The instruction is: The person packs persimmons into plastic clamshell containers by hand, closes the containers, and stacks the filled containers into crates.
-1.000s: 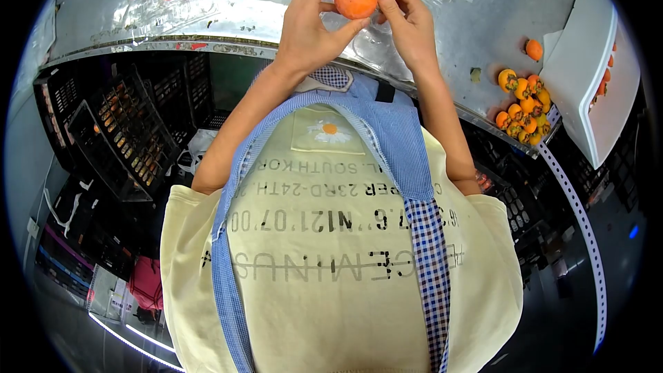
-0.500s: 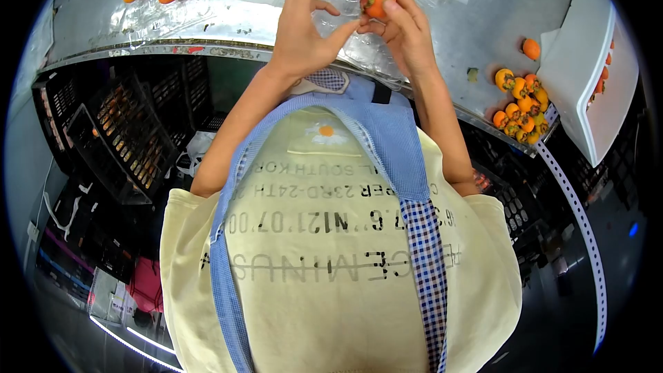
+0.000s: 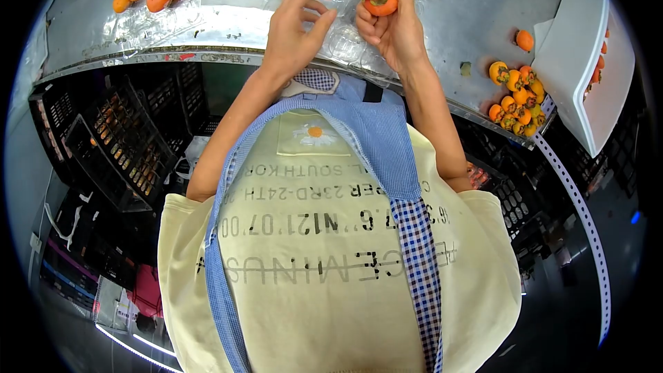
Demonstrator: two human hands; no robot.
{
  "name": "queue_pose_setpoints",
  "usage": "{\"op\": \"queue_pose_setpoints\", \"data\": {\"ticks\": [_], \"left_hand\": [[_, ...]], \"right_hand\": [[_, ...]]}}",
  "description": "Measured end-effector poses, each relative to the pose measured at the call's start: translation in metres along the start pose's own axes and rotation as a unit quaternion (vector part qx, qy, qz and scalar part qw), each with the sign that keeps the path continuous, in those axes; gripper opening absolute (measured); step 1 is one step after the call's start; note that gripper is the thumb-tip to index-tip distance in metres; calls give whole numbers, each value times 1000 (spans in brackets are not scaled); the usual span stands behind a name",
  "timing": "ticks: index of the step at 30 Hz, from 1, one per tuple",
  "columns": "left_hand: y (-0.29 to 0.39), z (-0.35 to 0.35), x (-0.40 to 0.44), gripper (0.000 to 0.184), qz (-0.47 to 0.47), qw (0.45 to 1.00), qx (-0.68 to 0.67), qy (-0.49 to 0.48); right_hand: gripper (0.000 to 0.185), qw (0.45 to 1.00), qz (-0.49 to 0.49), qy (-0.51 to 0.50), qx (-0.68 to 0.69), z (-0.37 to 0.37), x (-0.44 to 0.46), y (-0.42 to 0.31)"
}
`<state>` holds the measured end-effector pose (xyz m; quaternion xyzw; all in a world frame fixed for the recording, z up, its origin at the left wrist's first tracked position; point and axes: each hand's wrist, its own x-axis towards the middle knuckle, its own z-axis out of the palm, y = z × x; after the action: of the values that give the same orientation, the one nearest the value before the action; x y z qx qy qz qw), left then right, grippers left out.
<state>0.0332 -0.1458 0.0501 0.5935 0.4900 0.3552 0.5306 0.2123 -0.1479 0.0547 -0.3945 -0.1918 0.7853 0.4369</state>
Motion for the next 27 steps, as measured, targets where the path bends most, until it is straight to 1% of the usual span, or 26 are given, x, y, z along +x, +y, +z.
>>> {"op": "queue_pose_setpoints", "data": {"ticks": [1,3,4,5,7,10,13,16,19,22,27], "left_hand": [[-2,0,0,35,-18,1000,-12,-10],[7,-3,3,36,-94,984,-145,-51],[12,-4,3,37,-132,966,-210,-71],[16,-3,4,39,-141,959,-239,-61],[20,1,4,43,-158,941,-296,-41],[21,2,4,49,-135,960,-240,-52],[13,5,2,54,-77,969,-232,-24],[15,4,2,53,-57,970,-235,-6],[16,3,1,51,-66,973,-219,-6],[14,6,-1,51,-61,980,-189,-3],[11,7,-1,53,-49,984,-173,0]], "right_hand": [[48,1000,-3,-10,12,-1,0,1],[39,996,-80,25,-40,7,-2,5],[38,990,-118,41,-66,11,-2,7],[39,980,-157,35,-117,11,-2,8],[48,948,-233,23,-217,10,-2,13],[50,906,-270,26,-324,8,-2,16],[52,904,-286,-9,-317,10,-3,13],[50,946,-253,-56,-194,7,-4,6],[47,950,-227,-47,-211,8,-5,4],[43,948,-221,-25,-230,8,-4,6],[41,949,-217,-11,-228,8,-2,8]]}}
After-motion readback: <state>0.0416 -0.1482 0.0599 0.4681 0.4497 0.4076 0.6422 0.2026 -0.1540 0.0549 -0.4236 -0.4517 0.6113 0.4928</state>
